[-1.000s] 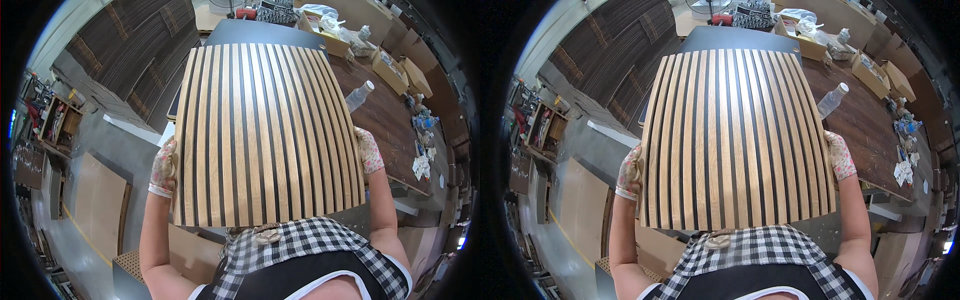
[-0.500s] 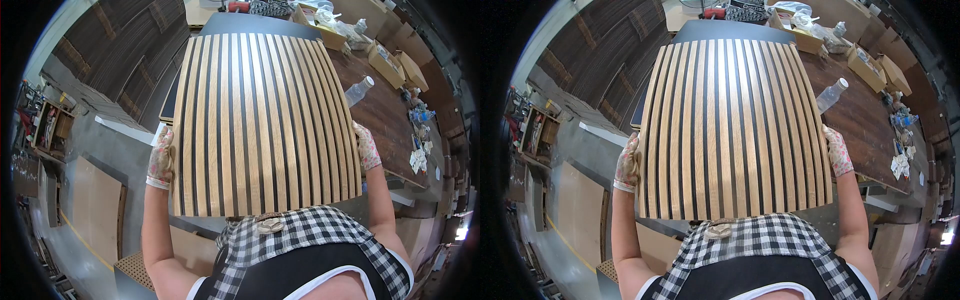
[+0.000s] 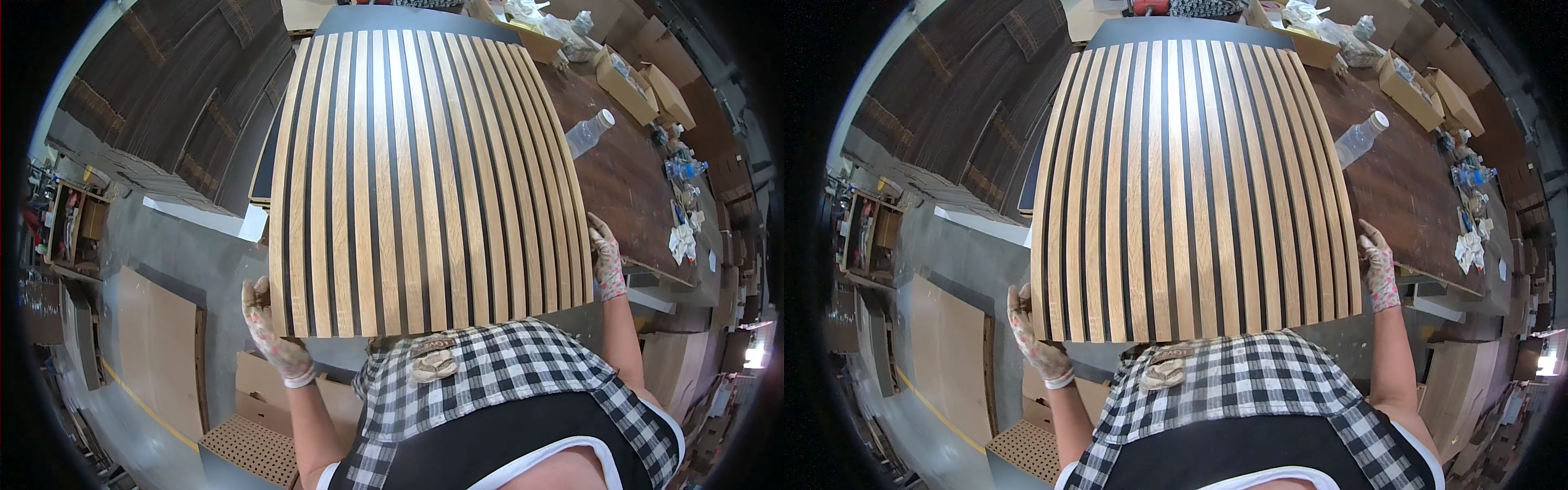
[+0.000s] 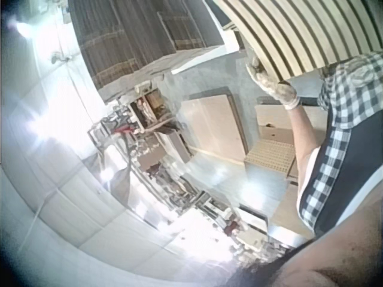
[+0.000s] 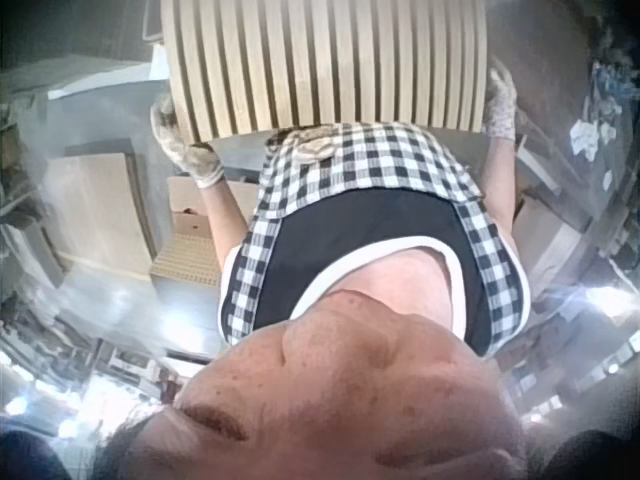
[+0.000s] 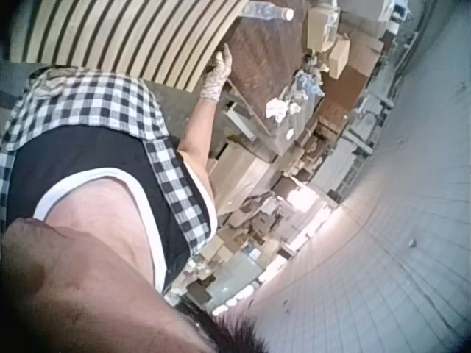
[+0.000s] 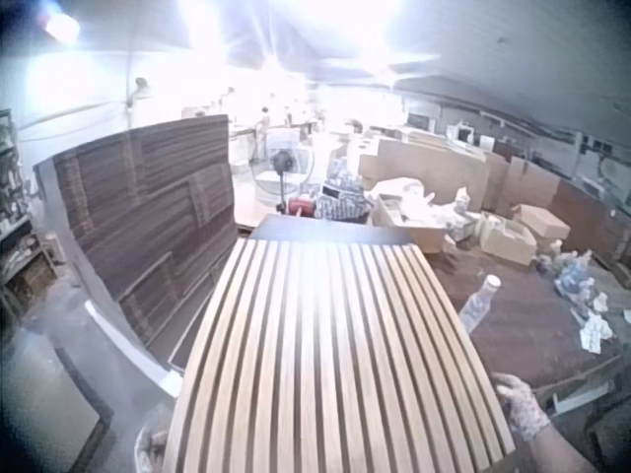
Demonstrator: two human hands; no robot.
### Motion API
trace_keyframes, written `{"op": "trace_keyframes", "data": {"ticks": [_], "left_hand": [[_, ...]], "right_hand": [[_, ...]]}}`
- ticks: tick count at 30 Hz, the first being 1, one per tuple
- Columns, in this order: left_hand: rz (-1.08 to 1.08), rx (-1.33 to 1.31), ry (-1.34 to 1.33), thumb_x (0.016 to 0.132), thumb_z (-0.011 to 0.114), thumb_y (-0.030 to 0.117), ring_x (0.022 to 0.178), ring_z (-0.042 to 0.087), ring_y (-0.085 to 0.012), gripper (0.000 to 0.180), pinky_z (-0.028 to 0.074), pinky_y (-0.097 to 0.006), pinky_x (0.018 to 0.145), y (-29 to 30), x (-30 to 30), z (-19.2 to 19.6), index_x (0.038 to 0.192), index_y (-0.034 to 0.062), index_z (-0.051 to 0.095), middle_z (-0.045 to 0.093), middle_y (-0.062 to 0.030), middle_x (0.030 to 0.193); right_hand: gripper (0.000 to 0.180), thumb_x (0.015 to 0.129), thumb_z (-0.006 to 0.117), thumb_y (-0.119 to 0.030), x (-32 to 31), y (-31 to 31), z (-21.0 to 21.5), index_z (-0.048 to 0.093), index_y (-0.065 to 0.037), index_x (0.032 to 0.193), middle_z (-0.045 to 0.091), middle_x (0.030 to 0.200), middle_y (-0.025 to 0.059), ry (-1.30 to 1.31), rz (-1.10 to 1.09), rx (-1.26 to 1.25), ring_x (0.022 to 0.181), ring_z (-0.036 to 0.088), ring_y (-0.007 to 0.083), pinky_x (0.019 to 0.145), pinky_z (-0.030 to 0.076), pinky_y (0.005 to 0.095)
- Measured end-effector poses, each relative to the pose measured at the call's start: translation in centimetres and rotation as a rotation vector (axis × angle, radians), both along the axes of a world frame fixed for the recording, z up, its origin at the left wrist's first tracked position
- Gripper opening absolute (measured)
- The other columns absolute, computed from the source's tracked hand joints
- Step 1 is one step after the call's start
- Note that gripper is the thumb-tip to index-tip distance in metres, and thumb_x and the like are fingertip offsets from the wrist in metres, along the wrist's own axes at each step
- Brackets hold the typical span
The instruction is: The person wipes a black wooden panel with a cloth, then picks up a slatted wooden panel and rubs a sponge along its edges before stacking it on a pile. They repeat the cleaning process by pouring liquid from a bottle onto the cloth to wipe the next panel.
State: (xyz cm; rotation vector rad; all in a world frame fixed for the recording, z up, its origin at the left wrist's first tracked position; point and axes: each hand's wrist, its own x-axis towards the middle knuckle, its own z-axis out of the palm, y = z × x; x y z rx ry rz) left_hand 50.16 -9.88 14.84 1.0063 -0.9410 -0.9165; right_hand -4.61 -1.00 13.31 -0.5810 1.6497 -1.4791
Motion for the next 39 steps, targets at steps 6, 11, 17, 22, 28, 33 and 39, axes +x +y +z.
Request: {"op": "trace_keyframes", "data": {"ticks": [6,11,17,22,28,33,39], "left_hand": [[0.237,-0.087,-0.175,0.099,0.028,0.033,0.120,0.043,-0.0251,0.050,0.031,-0.038,0.104,-0.8,-1.6,-1.2,0.135,-0.0013,0.033,0.045,-0.0174,0.128],[0.313,-0.129,-0.264,0.100,0.024,0.026,0.122,0.042,-0.0261,0.046,0.029,-0.038,0.107,-1.8,-1.5,-1.4,0.133,-0.0029,0.035,0.045,-0.0194,0.128],[0.324,-0.148,-0.415,0.099,0.028,0.028,0.121,0.044,-0.0237,0.046,0.029,-0.036,0.105,-6.8,-0.5,-0.5,0.129,-0.0035,0.042,0.048,-0.0168,0.127],[0.333,-0.156,-0.461,0.098,0.033,0.022,0.120,0.045,-0.0242,0.041,0.030,-0.035,0.104,-12.8,-1.1,-0.8,0.126,-0.0047,0.045,0.050,-0.0163,0.126],[0.274,-0.164,-0.752,0.097,0.037,0.020,0.117,0.047,-0.0263,0.036,0.032,-0.035,0.102,-17.8,0.3,-0.9,0.120,-0.0014,0.054,0.056,-0.0149,0.119],[-0.047,-0.024,-0.368,0.096,0.042,0.026,0.094,0.059,-0.0154,0.038,0.045,-0.029,0.084,-19.1,-1.7,-1.2,0.114,-0.0022,0.059,0.062,-0.0114,0.110],[-0.038,0.108,-0.378,0.092,0.055,0.022,0.091,0.060,-0.0137,0.032,0.048,-0.027,0.081,-20.3,-2.5,-1.7,0.111,-0.0027,0.062,0.065,-0.0096,0.105]], "right_hand": [[0.047,0.093,0.048,-0.036,1.7,0.9,0.7,0.049,-0.003,0.127,0.058,0.116,0.0069,-0.250,0.120,-0.005,0.108,0.054,0.0159,0.091,0.046,0.0310],[0.041,0.095,0.047,-0.029,4.1,0.9,1.6,0.051,0.000,0.123,0.058,0.115,0.0058,0.136,0.234,0.009,0.106,0.055,0.0136,0.091,0.043,0.0285],[0.042,0.094,0.049,-0.029,4.8,-1.7,1.4,0.051,0.004,0.121,0.059,0.113,0.0063,0.192,0.149,0.029,0.103,0.056,0.0127,0.090,0.043,0.0266],[0.042,0.093,0.049,-0.031,4.9,-5.0,2.0,0.056,0.003,0.116,0.061,0.106,0.0051,0.178,0.141,0.010,0.096,0.056,0.0111,0.085,0.044,0.0261],[0.045,0.093,0.049,-0.034,5.6,-7.1,2.2,0.056,0.003,0.117,0.062,0.110,0.0107,0.705,0.097,0.219,0.103,0.056,0.0182,0.090,0.043,0.0310],[0.045,0.092,0.049,-0.037,4.3,-8.1,2.9,0.058,0.001,0.114,0.064,0.105,0.0113,0.590,0.129,0.168,0.098,0.059,0.0202,0.086,0.044,0.0331],[0.041,0.091,0.050,-0.035,1.7,-10.1,1.2,0.061,0.000,0.108,0.064,0.101,0.0149,0.714,0.105,0.047,0.099,0.058,0.0250,0.087,0.043,0.0350]]}}
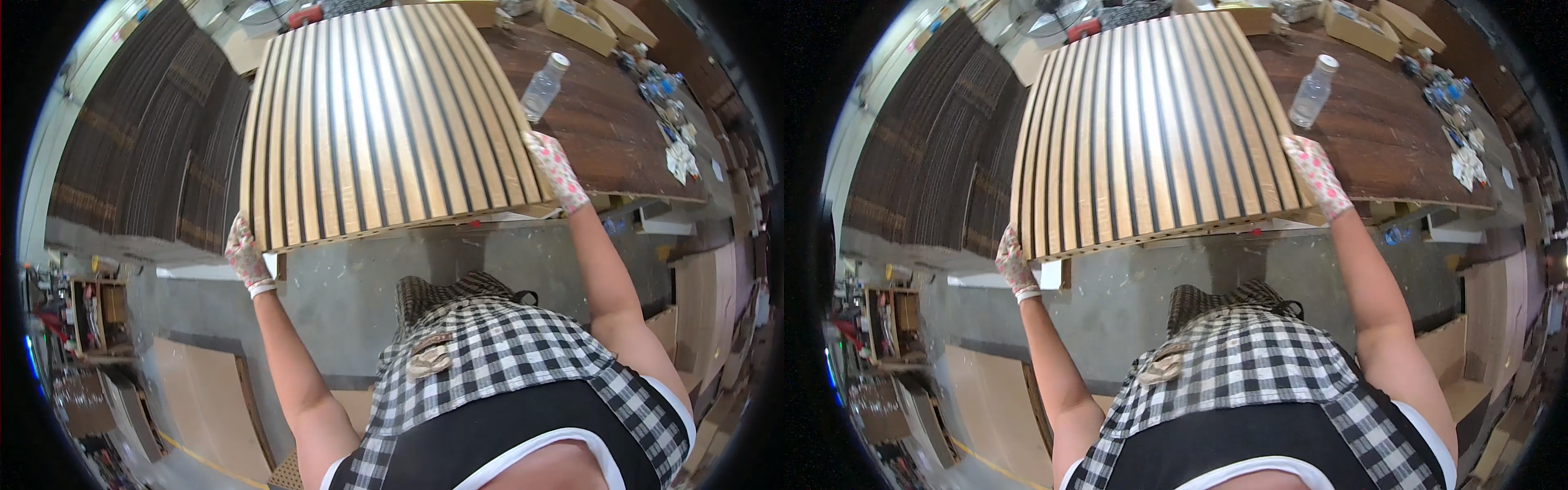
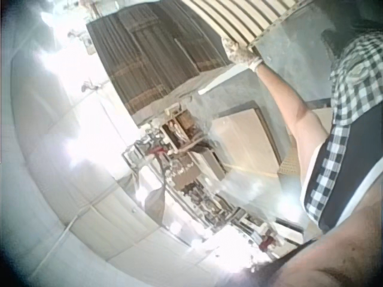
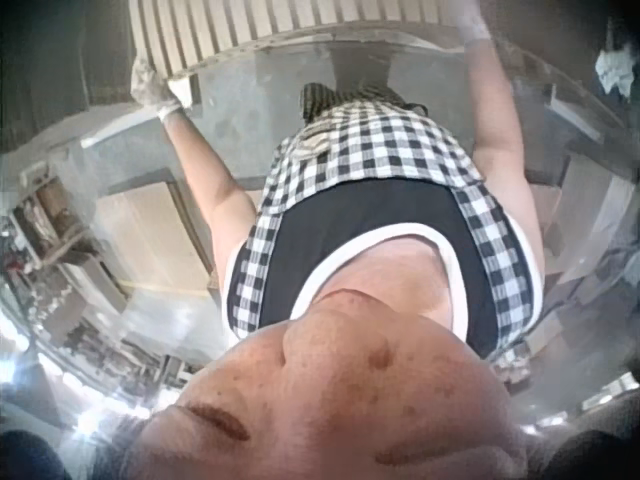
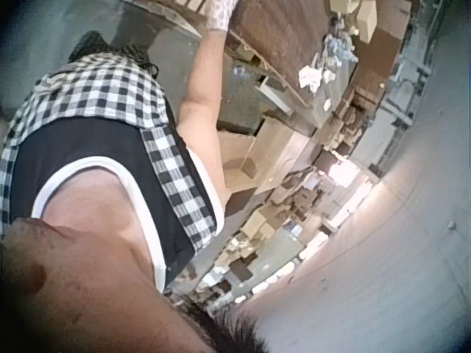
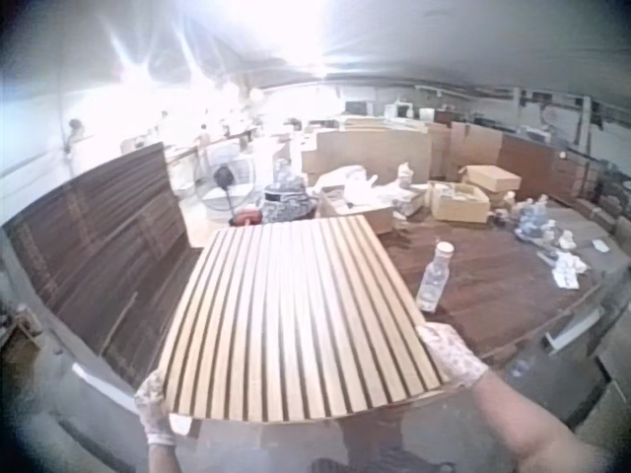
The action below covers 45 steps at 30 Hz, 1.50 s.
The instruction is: The person wipes a black wooden panel with a cloth, then picks up a slatted wooden panel and rubs a sponge along its edges before stacking it on a pile. They repeat the cleaning process by pouring liquid from a bottle onto the cloth to wipe the next panel.
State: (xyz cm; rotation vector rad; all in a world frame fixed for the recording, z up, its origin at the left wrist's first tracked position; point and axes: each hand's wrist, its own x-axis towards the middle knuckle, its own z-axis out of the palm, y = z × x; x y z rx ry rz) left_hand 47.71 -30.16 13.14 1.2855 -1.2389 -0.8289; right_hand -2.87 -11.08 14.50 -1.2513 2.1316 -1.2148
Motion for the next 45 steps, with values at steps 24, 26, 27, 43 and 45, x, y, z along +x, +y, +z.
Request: {"op": "trace_keyframes", "data": {"ticks": [24,26,27,43,45], "left_hand": [[-0.021,0.104,0.000,0.092,0.054,0.023,0.083,0.064,-0.0187,0.035,0.054,-0.033,0.070,-2.8,2.0,0.5,0.117,-0.0009,0.057,0.064,-0.0099,0.105],[-0.009,0.172,0.063,0.091,0.054,0.021,0.085,0.064,-0.0199,0.035,0.054,-0.034,0.072,-2.3,1.8,1.3,0.118,-0.0008,0.057,0.063,-0.0101,0.108],[-0.007,0.157,0.031,0.090,0.055,0.020,0.087,0.063,-0.0203,0.035,0.054,-0.034,0.074,-2.8,2.5,0.8,0.118,-0.0005,0.057,0.063,-0.0100,0.108],[0.044,0.282,-0.892,0.089,0.055,0.021,0.104,0.059,-0.0285,0.042,0.046,-0.032,0.088,-6.6,3.0,4.7,0.123,-0.0030,0.050,0.059,-0.0188,0.116],[0.158,0.110,-1.078,0.089,0.055,0.020,0.112,0.055,-0.0312,0.043,0.043,-0.035,0.094,-5.6,-1.9,7.9,0.124,-0.0033,0.049,0.056,-0.0214,0.120]], "right_hand": [[0.050,0.092,0.040,-0.044,2.5,-3.3,1.5,0.061,0.001,0.100,0.061,0.102,0.0258,0.006,-0.175,0.138,0.100,0.058,0.0354,0.086,0.047,0.0405],[0.046,0.093,0.038,-0.040,3.0,-3.0,2.1,0.059,0.000,0.101,0.061,0.102,0.0244,0.054,-0.110,0.148,0.100,0.058,0.0358,0.085,0.046,0.0416],[0.045,0.093,0.040,-0.039,3.5,-2.8,2.2,0.060,0.000,0.100,0.061,0.102,0.0246,0.042,-0.120,0.137,0.100,0.057,0.0371,0.085,0.046,0.0419],[0.064,0.093,0.037,-0.046,0.0,0.3,-0.9,0.030,-0.003,0.139,0.036,0.141,0.0187,-0.424,0.212,0.090,0.132,0.031,0.0298,0.109,0.026,0.0369],[0.058,0.093,0.041,-0.042,-0.9,1.4,-1.4,0.035,-0.005,0.137,0.040,0.138,0.0165,-0.493,0.138,0.018,0.129,0.036,0.0294,0.107,0.028,0.0372]]}}
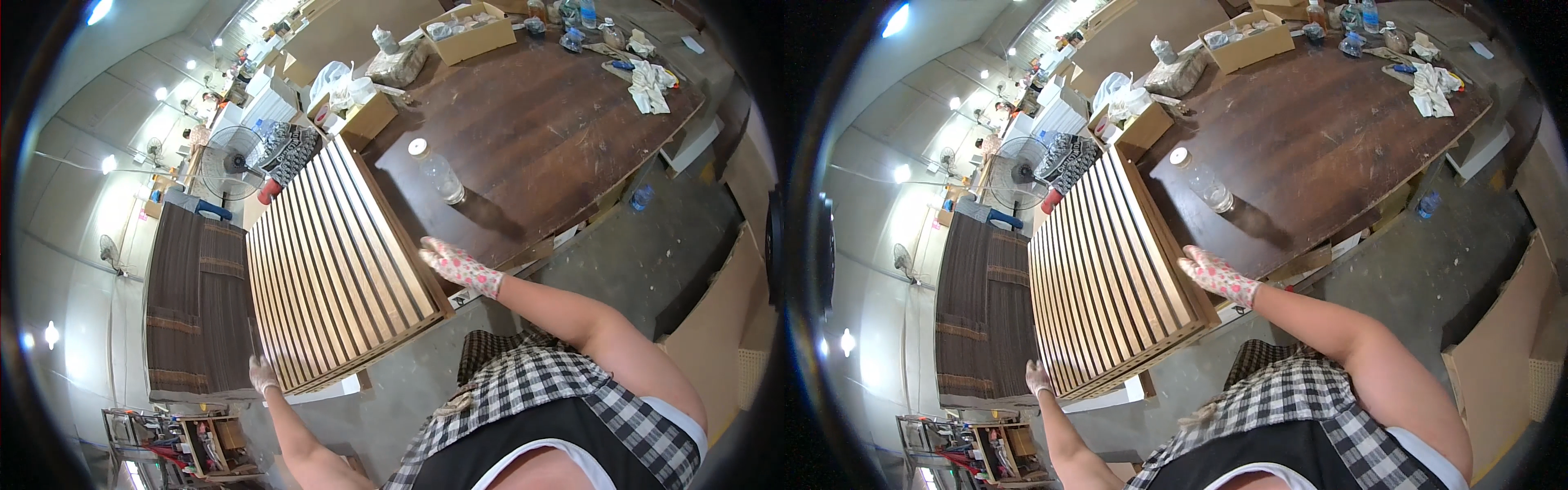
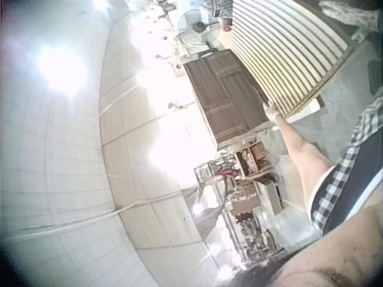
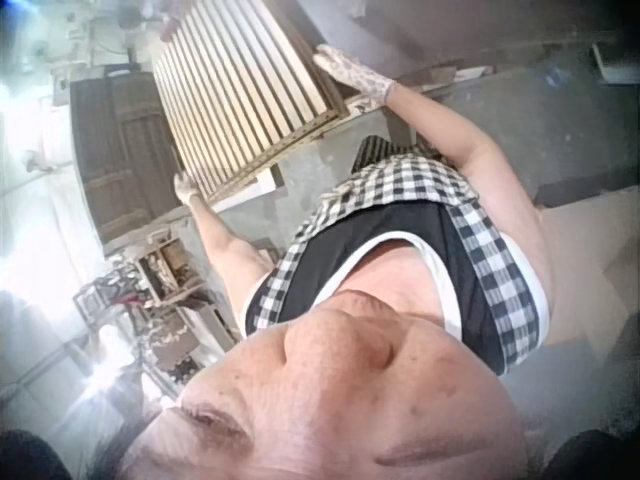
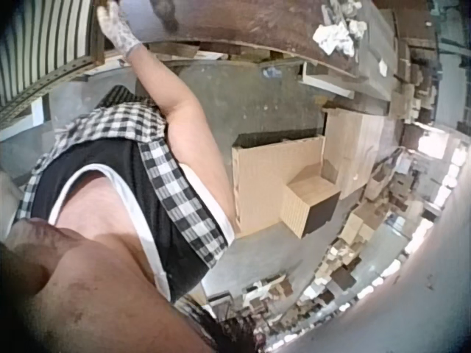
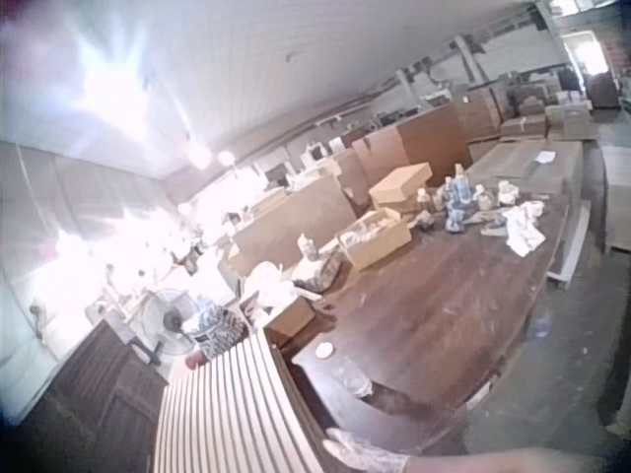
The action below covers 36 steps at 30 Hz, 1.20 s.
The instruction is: The person wipes a black wooden panel with a cloth, then picks up a slatted wooden panel and rubs a sponge along its edges before stacking it on a pile. They repeat the cleaning process by pouring liquid from a bottle onto the cloth to wipe the next panel.
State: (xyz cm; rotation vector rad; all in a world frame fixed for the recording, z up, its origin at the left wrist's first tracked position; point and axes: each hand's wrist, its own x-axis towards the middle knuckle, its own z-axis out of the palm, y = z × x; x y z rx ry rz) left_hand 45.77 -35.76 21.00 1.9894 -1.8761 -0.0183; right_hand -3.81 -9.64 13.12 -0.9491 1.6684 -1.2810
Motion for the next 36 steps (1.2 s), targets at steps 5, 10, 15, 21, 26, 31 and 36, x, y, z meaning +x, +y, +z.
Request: {"op": "trace_keyframes", "data": {"ticks": [5,10,15,21,26,31,36], "left_hand": [[-0.377,-0.079,0.042,0.091,0.052,0.027,0.123,0.045,-0.0275,0.042,0.036,-0.036,0.104,1.4,-18.8,1.1,0.125,0.0026,0.049,0.049,-0.0157,0.131],[-0.677,-0.041,-0.058,0.094,0.047,0.035,0.132,0.031,-0.0277,0.050,0.025,-0.037,0.111,1.9,-28.7,0.6,0.132,0.0039,0.042,0.039,-0.0161,0.139],[-0.663,-0.145,-0.368,0.093,0.046,0.036,0.131,0.033,-0.0307,0.050,0.024,-0.043,0.108,2.8,-35.2,-2.5,0.133,0.0063,0.042,0.037,-0.0140,0.141],[-0.697,-0.016,-0.287,0.092,0.046,0.035,0.135,0.026,-0.0262,0.052,0.015,-0.042,0.111,4.3,-36.7,-0.6,0.137,0.0108,0.038,0.033,-0.0104,0.144],[-0.706,-0.022,-0.341,0.091,0.049,0.033,0.136,0.024,-0.0273,0.054,0.013,-0.042,0.113,4.6,-35.9,-0.8,0.138,0.0092,0.036,0.031,-0.0087,0.145],[-0.711,-0.002,-0.353,0.091,0.050,0.029,0.137,0.022,-0.0284,0.054,0.013,-0.043,0.113,5.1,-36.9,-0.6,0.138,0.0086,0.035,0.031,-0.0077,0.146],[-0.699,0.010,-0.296,0.087,0.055,0.021,0.135,0.025,-0.0289,0.056,0.014,-0.042,0.113,5.7,-37.2,0.7,0.138,0.0086,0.036,0.034,-0.0094,0.144]], "right_hand": [[0.046,0.088,0.055,-0.027,-5.4,-0.2,-3.9,0.046,-0.004,0.126,0.055,0.122,0.0157,0.076,-0.190,-0.045,0.112,0.053,0.0284,0.097,0.040,0.0355],[0.043,0.080,0.064,-0.018,-7.0,-1.0,-0.3,0.053,-0.002,0.118,0.060,0.108,0.0153,0.093,-0.338,-0.052,0.093,0.059,0.0236,0.084,0.046,0.0336],[0.060,0.076,0.069,-0.020,-10.8,-3.7,-2.0,0.044,-0.005,0.128,0.051,0.121,0.0178,0.233,-0.554,-0.275,0.108,0.054,0.0305,0.092,0.044,0.0374],[0.083,0.075,0.071,-0.032,-14.3,-7.6,0.6,0.027,-0.003,0.139,0.037,0.138,0.0202,0.659,-0.395,-0.430,0.130,0.033,0.0329,0.108,0.029,0.0369],[0.093,0.075,0.061,-0.059,-15.8,-10.9,1.1,0.027,0.002,0.138,0.033,0.140,0.0218,0.569,-0.116,0.118,0.132,0.030,0.0312,0.110,0.025,0.0356],[0.091,0.073,0.064,-0.055,-21.5,-12.5,1.5,0.031,0.003,0.135,0.040,0.133,0.0242,0.527,-0.272,0.057,0.125,0.039,0.0341,0.106,0.032,0.0378],[0.088,0.070,0.069,-0.052,-27.6,-15.2,5.4,0.037,0.003,0.130,0.046,0.127,0.0228,0.545,-0.403,-0.071,0.120,0.044,0.0335,0.102,0.035,0.0376]]}}
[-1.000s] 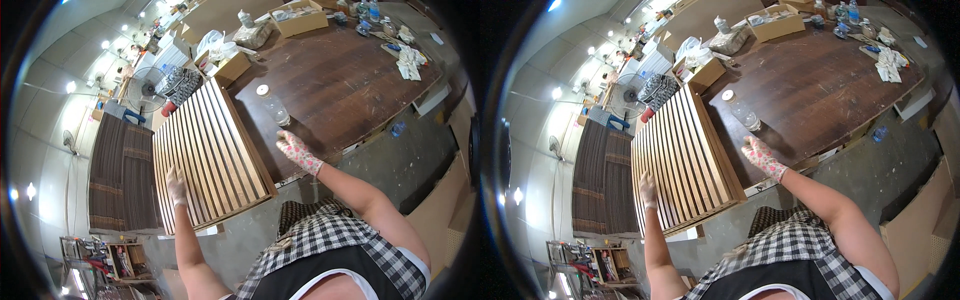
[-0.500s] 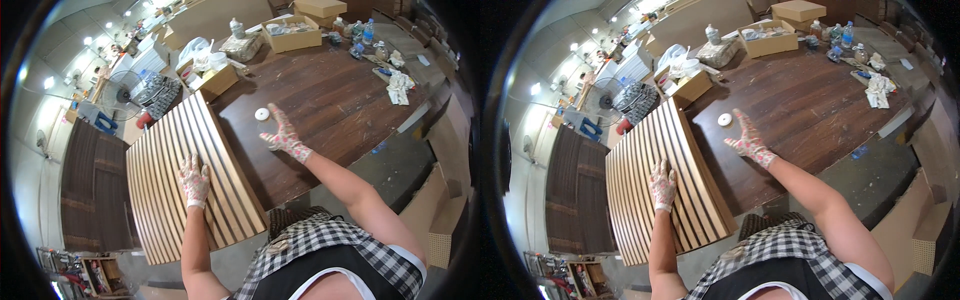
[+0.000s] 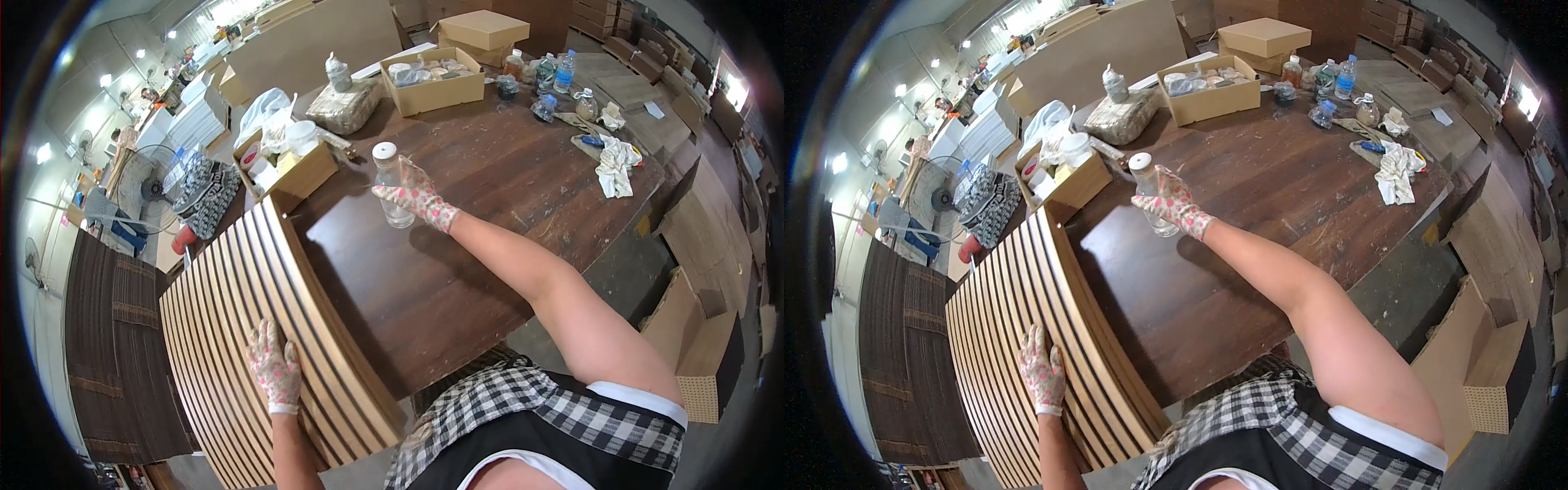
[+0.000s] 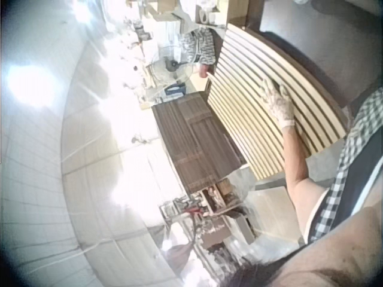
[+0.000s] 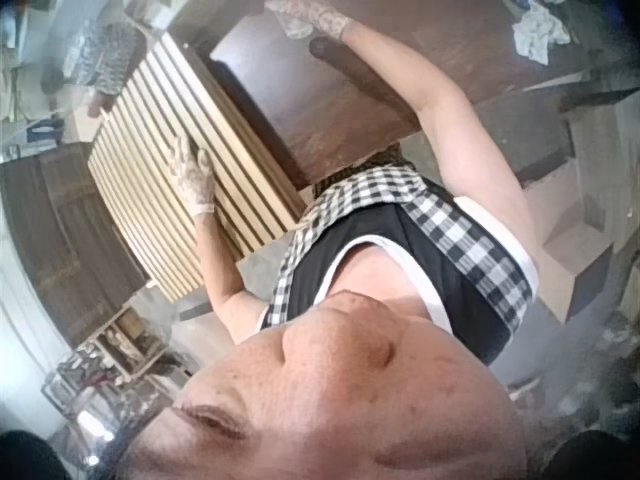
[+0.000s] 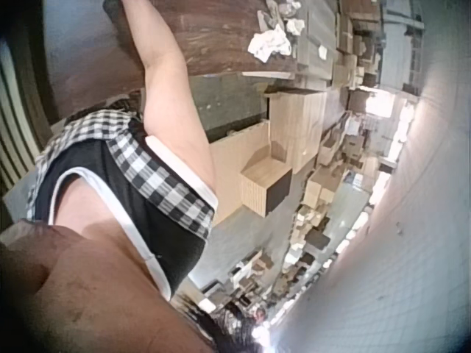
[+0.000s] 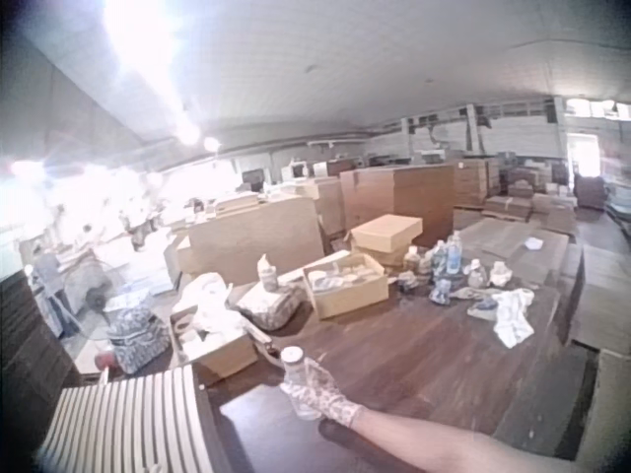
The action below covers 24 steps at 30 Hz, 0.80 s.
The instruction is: The person wipes a black wooden panel with a cloth, then picks up a slatted wooden panel and rubs a sponge along its edges before stacking it on a pile. They repeat the cleaning process by pouring liquid from a bottle onto the cloth to wipe the next panel.
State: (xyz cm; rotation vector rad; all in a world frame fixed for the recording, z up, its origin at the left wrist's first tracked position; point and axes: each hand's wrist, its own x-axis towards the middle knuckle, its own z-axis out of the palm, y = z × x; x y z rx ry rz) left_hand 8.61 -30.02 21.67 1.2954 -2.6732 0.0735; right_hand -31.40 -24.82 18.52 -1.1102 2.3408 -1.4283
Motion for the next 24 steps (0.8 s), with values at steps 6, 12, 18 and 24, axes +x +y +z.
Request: {"op": "trace_keyframes", "data": {"ticks": [6,12,18,24], "left_hand": [[0.147,0.040,0.170,0.089,0.054,0.026,0.131,0.034,-0.0242,0.046,0.014,-0.045,0.112,0.1,-2.0,-0.5,0.130,0.0082,0.045,0.044,-0.0087,0.137],[0.230,-0.025,0.131,0.090,0.050,0.024,0.129,0.037,-0.0265,0.042,0.022,-0.044,0.109,1.2,-1.0,-0.1,0.130,0.0110,0.047,0.044,-0.0106,0.135],[0.261,-0.047,0.190,0.088,0.051,0.016,0.125,0.040,-0.0297,0.039,0.031,-0.039,0.106,0.6,-3.7,-0.1,0.126,0.0077,0.050,0.045,-0.0124,0.134],[0.235,0.122,0.545,0.094,0.044,0.024,0.122,0.043,-0.0317,0.040,0.033,-0.038,0.104,0.9,-4.8,-3.5,0.125,0.0000,0.049,0.047,-0.0184,0.130]], "right_hand": [[0.100,0.074,0.061,-0.059,-7.2,-3.9,-1.8,0.017,0.001,0.142,0.024,0.145,0.0205,0.044,0.181,0.116,0.134,0.025,0.0325,0.111,0.020,0.0393],[0.082,0.076,0.068,-0.039,-6.4,-10.0,1.8,0.029,0.001,0.136,0.042,0.133,0.0207,0.046,0.374,-0.026,0.123,0.042,0.0315,0.102,0.035,0.0367],[0.072,0.071,0.072,-0.043,-10.2,-16.8,-2.3,0.043,-0.002,0.122,0.041,0.133,0.0192,0.090,0.379,-0.002,0.120,0.044,0.0332,0.099,0.038,0.0391],[0.093,0.069,0.074,-0.044,-12.3,-13.2,-5.3,0.029,-0.002,0.139,0.025,0.144,0.0205,0.185,0.403,-0.099,0.132,0.027,0.0349,0.109,0.025,0.0392]]}}
